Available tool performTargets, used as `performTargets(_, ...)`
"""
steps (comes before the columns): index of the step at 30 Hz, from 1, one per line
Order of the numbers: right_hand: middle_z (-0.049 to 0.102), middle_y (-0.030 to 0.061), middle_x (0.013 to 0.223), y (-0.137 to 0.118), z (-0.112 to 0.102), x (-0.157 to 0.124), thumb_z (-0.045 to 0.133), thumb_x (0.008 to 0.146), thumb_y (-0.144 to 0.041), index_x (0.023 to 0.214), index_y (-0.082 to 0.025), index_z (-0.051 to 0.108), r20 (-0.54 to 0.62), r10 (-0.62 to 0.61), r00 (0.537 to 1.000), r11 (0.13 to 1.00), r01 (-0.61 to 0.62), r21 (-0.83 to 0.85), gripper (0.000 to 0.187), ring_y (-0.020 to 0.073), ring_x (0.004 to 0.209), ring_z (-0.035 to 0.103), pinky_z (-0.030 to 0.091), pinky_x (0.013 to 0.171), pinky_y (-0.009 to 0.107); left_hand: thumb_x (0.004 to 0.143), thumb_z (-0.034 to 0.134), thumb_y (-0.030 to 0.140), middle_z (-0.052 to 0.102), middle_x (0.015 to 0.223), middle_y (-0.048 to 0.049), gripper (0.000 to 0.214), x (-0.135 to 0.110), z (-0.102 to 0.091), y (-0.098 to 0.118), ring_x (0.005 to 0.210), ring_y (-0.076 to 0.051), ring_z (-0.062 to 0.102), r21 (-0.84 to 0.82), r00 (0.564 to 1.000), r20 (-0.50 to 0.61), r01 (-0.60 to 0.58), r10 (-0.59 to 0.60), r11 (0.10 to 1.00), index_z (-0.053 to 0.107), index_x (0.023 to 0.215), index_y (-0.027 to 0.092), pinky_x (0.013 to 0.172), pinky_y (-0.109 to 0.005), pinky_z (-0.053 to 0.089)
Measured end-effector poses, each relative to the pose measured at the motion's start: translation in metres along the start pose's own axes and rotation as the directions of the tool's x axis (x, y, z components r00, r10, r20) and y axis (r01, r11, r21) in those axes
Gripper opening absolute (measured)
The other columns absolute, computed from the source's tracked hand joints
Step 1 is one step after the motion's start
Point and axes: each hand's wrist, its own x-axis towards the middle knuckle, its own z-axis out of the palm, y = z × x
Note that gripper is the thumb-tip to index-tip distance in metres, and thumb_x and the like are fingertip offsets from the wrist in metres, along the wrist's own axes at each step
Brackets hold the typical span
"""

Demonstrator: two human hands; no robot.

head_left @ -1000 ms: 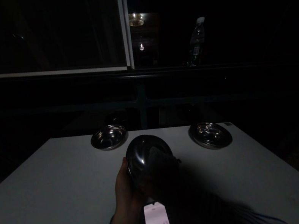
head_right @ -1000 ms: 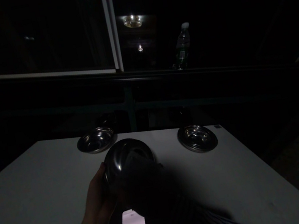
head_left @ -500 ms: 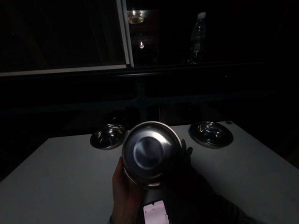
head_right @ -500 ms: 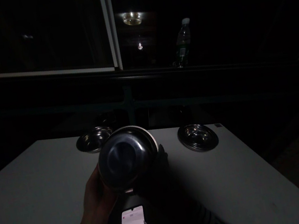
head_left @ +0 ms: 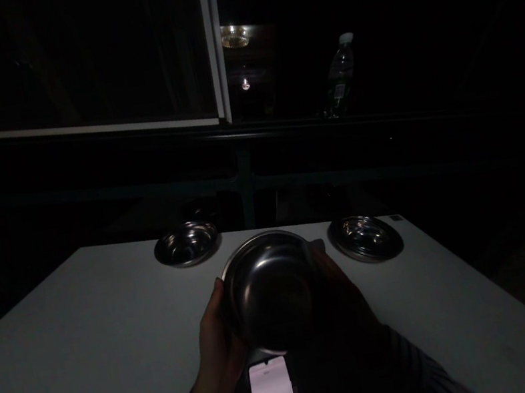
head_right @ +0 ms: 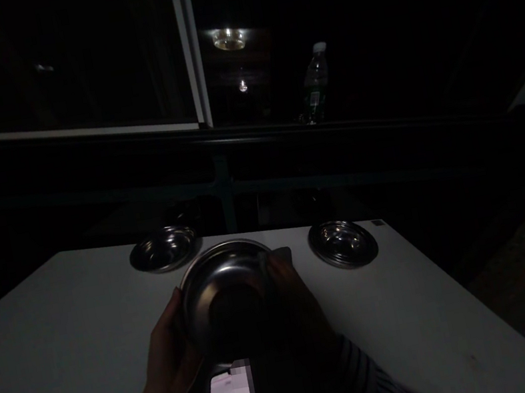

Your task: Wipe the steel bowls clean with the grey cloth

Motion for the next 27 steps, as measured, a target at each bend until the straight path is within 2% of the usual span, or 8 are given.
performTargets(4, 0.038, 0.0101, 0.138, -0.001, -0.009, 0.033, 0.029, 0.092, -0.023, 0.140, -0.019, 0.019, 0.058, -0.164, 0.985, 0.984, 0.167, -0.062, 0.049, 0.0189, 0.129, 0.032, 0.038, 0.102, 0.040, 0.081, 0.053, 0.029, 0.071, 0.074, -0.0053, 0.022, -0.002, 0.000, 0.001, 0.065, -0.018, 0.066, 0.109, 0.998, 0.049, 0.039, -0.044, 0.993, 0.067, 0.085, 0.012, 0.062, -0.028, 0.053)
performTargets(9, 0.049, 0.0095, 0.129, -0.013, -0.003, 0.065, 0.032, 0.092, -0.026, 0.129, -0.015, 0.040, 0.171, -0.316, 0.933, 0.926, 0.343, -0.156, 0.039, 0.0194, 0.124, 0.039, 0.037, 0.102, 0.040, 0.075, 0.061, 0.033, 0.069, 0.068, -0.0058, 0.024, -0.003, -0.001, 0.002, 0.060, -0.017, 0.064, 0.219, 0.996, 0.093, -0.002, -0.019, 0.976, 0.067, 0.078, 0.010, 0.057, -0.024, 0.049)
performTargets(14, 0.055, 0.0028, 0.122, -0.048, 0.018, 0.054, 0.041, 0.087, -0.032, 0.116, -0.018, 0.051, 0.244, -0.377, 0.893, 0.875, 0.430, -0.222, 0.033, 0.0208, 0.119, 0.041, 0.030, 0.104, 0.042, 0.073, 0.060, 0.043, 0.055, 0.043, 0.0010, 0.035, -0.007, 0.006, 0.006, 0.036, -0.009, 0.048, 0.131, 0.996, 0.075, 0.034, -0.044, 0.991, 0.058, 0.054, 0.013, 0.039, -0.020, 0.037)
performTargets(18, 0.055, 0.0028, 0.121, -0.066, 0.029, 0.043, 0.038, 0.087, -0.025, 0.116, -0.013, 0.051, 0.222, -0.504, 0.835, 0.819, 0.544, -0.185, 0.034, 0.0178, 0.124, 0.035, 0.021, 0.109, 0.038, 0.075, 0.054, 0.048, 0.051, 0.040, 0.0012, 0.042, -0.012, 0.012, 0.008, 0.036, -0.009, 0.047, 0.086, 0.994, 0.079, 0.069, -0.076, 0.994, 0.055, 0.051, 0.013, 0.038, -0.019, 0.035)
performTargets(20, 0.056, 0.0026, 0.119, -0.064, 0.023, 0.052, 0.038, 0.088, -0.028, 0.112, -0.015, 0.053, 0.259, -0.476, 0.840, 0.831, 0.526, -0.180, 0.031, 0.0181, 0.120, 0.039, 0.027, 0.106, 0.039, 0.076, 0.053, 0.048, 0.053, 0.041, 0.0001, 0.042, -0.012, 0.011, 0.007, 0.037, -0.011, 0.049, 0.085, 0.994, 0.065, 0.080, -0.086, 0.993, 0.056, 0.052, 0.013, 0.038, -0.020, 0.036)
performTargets(22, 0.056, 0.0035, 0.119, -0.055, 0.011, 0.065, 0.038, 0.088, -0.032, 0.113, -0.018, 0.053, 0.284, -0.373, 0.883, 0.884, 0.431, -0.178, 0.032, 0.0200, 0.116, 0.043, 0.033, 0.101, 0.041, 0.076, 0.055, 0.045, 0.057, 0.044, -0.0015, 0.039, -0.012, 0.010, 0.007, 0.038, -0.012, 0.053, 0.094, 0.994, 0.049, 0.096, -0.101, 0.991, 0.060, 0.056, 0.012, 0.040, -0.021, 0.039)
performTargets(25, 0.050, 0.0081, 0.128, -0.031, -0.006, 0.076, 0.031, 0.092, -0.028, 0.125, -0.015, 0.044, 0.214, -0.261, 0.941, 0.955, 0.284, -0.086, 0.038, 0.0175, 0.120, 0.041, 0.036, 0.101, 0.037, 0.076, 0.057, 0.038, 0.065, 0.054, -0.0044, 0.029, -0.010, 0.008, 0.010, 0.046, -0.016, 0.060, 0.109, 0.992, 0.033, 0.114, -0.118, 0.987, 0.065, 0.067, 0.012, 0.048, -0.025, 0.047)
performTargets(27, 0.043, 0.0098, 0.134, -0.014, -0.009, 0.067, 0.028, 0.092, -0.025, 0.132, -0.014, 0.035, 0.143, -0.186, 0.972, 0.982, 0.191, -0.019, 0.042, 0.0164, 0.126, 0.036, 0.034, 0.103, 0.037, 0.078, 0.055, 0.033, 0.068, 0.059, -0.0050, 0.024, -0.009, 0.008, 0.013, 0.051, -0.017, 0.062, 0.090, 0.995, 0.023, 0.090, -0.092, 0.992, 0.067, 0.072, 0.012, 0.051, -0.027, 0.049)
